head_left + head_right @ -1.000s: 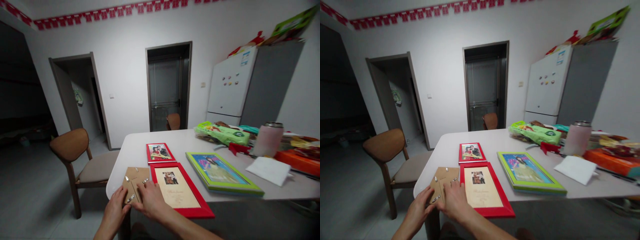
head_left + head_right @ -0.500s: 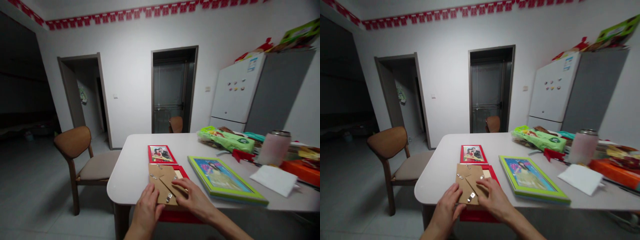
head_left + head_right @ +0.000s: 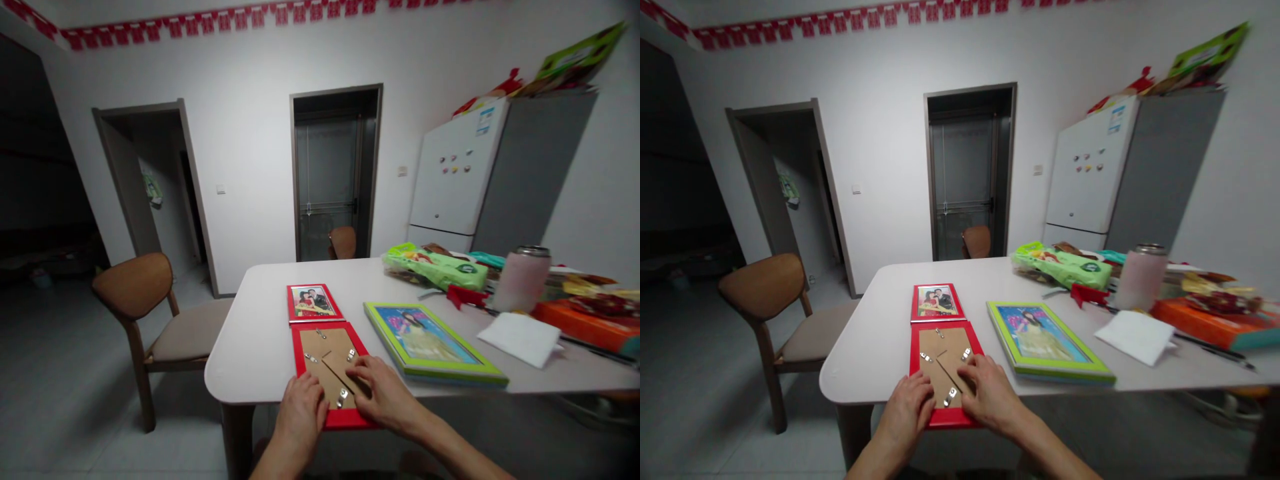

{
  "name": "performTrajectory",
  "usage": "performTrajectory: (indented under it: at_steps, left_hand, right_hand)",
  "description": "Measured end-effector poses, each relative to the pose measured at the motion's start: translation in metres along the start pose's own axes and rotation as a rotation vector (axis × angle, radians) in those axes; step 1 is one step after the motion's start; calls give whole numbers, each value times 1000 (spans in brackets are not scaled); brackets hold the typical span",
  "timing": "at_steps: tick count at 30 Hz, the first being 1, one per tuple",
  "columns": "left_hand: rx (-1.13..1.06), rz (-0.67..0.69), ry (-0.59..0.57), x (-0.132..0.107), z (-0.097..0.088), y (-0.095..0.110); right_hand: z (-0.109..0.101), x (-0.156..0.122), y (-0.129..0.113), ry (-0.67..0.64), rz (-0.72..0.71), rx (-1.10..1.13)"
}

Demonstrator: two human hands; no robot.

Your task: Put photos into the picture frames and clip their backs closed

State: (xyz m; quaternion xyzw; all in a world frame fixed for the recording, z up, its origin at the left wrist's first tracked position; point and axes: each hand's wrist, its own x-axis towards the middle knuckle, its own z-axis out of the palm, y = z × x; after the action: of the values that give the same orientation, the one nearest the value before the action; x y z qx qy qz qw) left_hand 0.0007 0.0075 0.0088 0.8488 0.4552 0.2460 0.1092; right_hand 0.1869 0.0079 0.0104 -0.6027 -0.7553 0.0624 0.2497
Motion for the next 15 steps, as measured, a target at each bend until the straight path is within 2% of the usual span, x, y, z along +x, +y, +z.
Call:
performTrajectory:
  at_steps: [8,11,15]
  left_hand:
    - [-43,34,-2,-5,-2,-1]
    - [-55,73,-38,-10,-4,-1]
    - [-50,61,-64,-11,-7,1]
  right_hand:
    - [-4,4,6,-64,-35,-16]
    - [-4,11,12,-29,-20,-16]
    - [-2,25,19,23,-4,-174]
